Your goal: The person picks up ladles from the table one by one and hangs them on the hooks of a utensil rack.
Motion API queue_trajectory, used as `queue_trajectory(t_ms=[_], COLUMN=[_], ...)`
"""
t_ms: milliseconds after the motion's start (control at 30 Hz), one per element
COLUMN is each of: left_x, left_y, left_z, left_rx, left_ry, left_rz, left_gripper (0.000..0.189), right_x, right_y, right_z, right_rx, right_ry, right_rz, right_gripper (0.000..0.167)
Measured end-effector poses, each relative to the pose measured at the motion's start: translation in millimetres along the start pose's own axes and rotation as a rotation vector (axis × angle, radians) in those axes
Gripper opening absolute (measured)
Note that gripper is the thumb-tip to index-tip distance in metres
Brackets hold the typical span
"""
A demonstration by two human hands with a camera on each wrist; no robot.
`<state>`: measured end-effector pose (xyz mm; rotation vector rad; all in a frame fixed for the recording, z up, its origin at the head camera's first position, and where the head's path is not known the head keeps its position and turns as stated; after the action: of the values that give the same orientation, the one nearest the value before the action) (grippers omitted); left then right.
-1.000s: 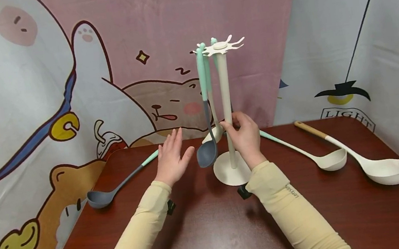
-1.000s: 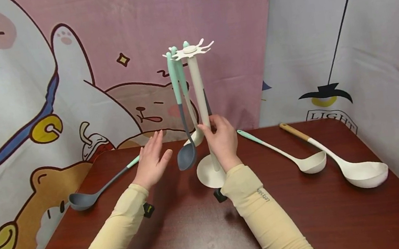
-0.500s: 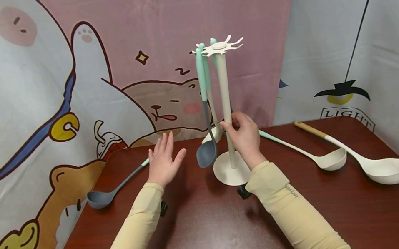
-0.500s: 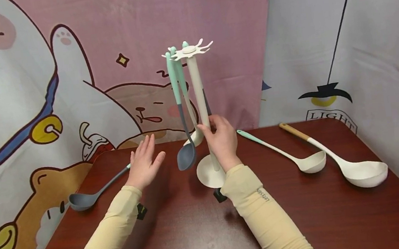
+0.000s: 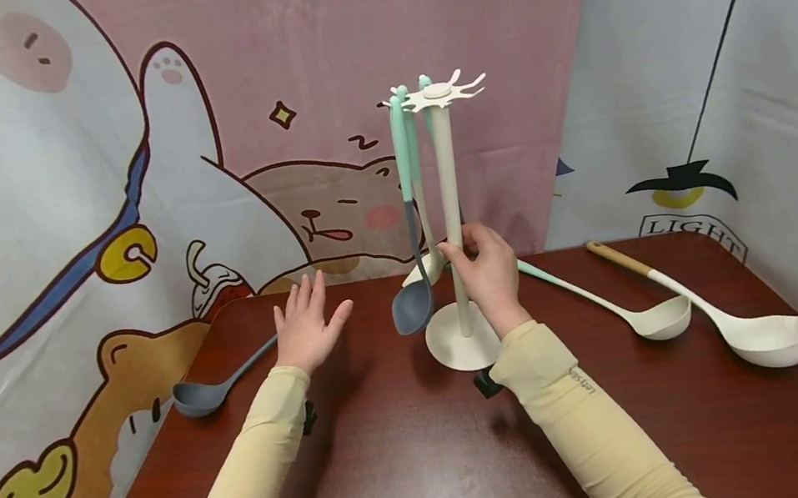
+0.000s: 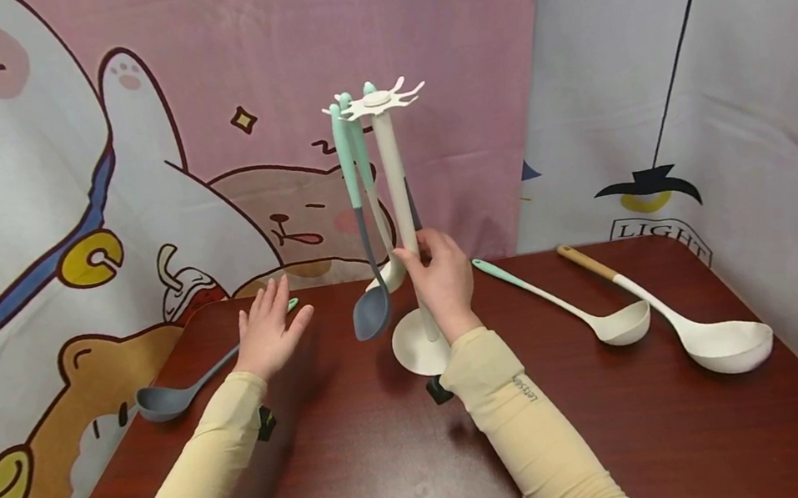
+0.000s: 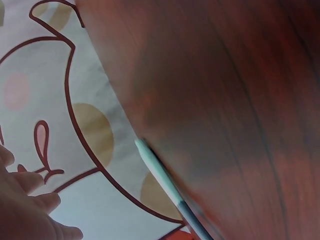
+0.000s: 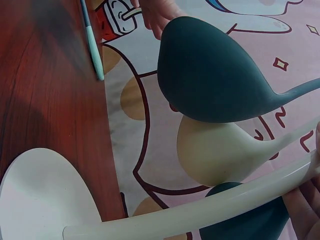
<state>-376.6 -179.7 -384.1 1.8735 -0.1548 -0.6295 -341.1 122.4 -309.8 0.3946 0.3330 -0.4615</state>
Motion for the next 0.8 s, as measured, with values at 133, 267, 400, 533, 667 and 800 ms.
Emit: queue_trajectory(t_ms=[133, 267, 400, 533, 667, 800], left_x=[3.1, 6.2, 9.8, 13.8, 16.8, 20.2], left_y=[-1.0, -1.2, -1.1, -0.2, 1.5, 1.2], left_z=[11.2, 24.0, 36.7, 46.2, 55.1, 65.8], left_rx=[-0.008, -0.022, -0.034, -0.039, -0.063, -0.06], left_ry=[0.03, 0.058, 0.093, 0.126, 0.146, 0.167], left_rz=[0.025, 0.036, 0.054, 0.076, 0.084, 0.087], left_gripper=[0.087, 0.09, 0.093, 0.096, 0.097, 0.097], right_x=[0.2, 0.3, 0.2, -0.1, -0.1, 0.1], right_y=[-0.3, -0.2, -0.2, -0.1, -0.2, -0.1], right_z=[-0.2, -0.3, -0.4, -0.6, -0.6, -0.3], right_rx=[-0.003, -0.001, 0.003, 0.003, 0.0, -0.001], right_ry=[-0.001, -0.003, -0.004, -0.009, -0.013, -0.012], right_rz=[0.001, 0.001, 0.001, 0.001, 0.004, 0.004], right_gripper=[0.026, 0.027, 0.027, 0.027, 0.026, 0.027])
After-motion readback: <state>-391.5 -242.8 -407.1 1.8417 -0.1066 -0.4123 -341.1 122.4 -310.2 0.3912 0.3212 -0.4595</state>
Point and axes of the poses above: each hand's wrist, its own x-axis away from the middle knuckle, its own y-axis out of the back of the hand, z = x × y, the point moved 8 cm from there along -x, towards the middle knuckle, and after that the axes turned 15 degrees about -y, right-handed, at the moved point
